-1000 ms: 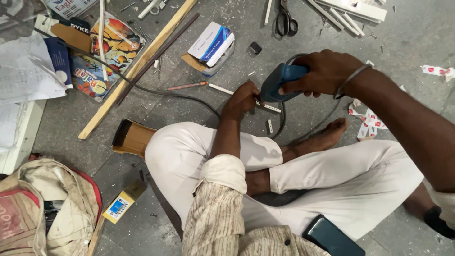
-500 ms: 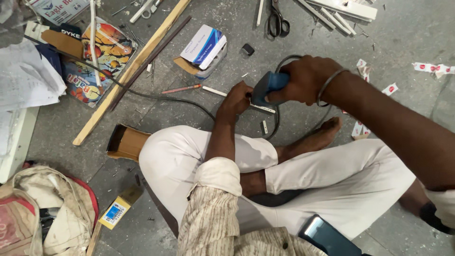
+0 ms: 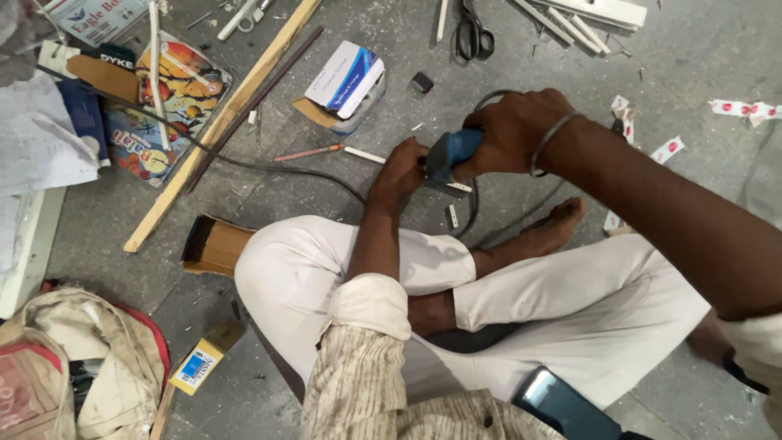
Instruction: The person sits on the floor and uses a handheld electric drill to make holes in small metal strips. They hold the strips with one hand and operate the drill with the other, working on multiple pieces in a cluttered workshop environment.
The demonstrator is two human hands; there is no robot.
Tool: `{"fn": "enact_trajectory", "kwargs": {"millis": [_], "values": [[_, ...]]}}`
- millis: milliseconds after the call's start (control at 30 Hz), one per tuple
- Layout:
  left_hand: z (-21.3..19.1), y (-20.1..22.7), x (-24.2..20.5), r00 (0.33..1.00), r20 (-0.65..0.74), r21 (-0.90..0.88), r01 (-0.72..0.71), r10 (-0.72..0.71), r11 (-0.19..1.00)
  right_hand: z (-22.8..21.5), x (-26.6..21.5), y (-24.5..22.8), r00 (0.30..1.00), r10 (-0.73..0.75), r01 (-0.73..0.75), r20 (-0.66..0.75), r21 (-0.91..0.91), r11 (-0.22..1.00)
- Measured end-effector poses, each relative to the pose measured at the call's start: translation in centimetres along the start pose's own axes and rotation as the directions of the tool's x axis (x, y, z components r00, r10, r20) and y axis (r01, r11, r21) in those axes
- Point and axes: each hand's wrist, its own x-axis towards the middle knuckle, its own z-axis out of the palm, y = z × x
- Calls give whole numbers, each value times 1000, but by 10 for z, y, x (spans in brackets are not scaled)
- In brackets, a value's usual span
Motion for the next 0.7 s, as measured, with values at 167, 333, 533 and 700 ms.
{"fn": "enact_trajectory", "kwargs": {"millis": [167,333,533,700], "values": [[-1,3,-5,1000,-8,-57,11,-12,998,0,1,3,1000,6,-6,11,-5,1000],[-4,5,4,998,41,9,40,-40,999,1,0,5,999,-18,19,-38,20,1000],[-7,8,4,996,79,46,38,-41,998,0,0,3,999,-29,30,-19,31,999],[-13,23,2,986,137,-27,98,-93,995,-7,2,0,1000,-8,7,24,20,1000]]}}
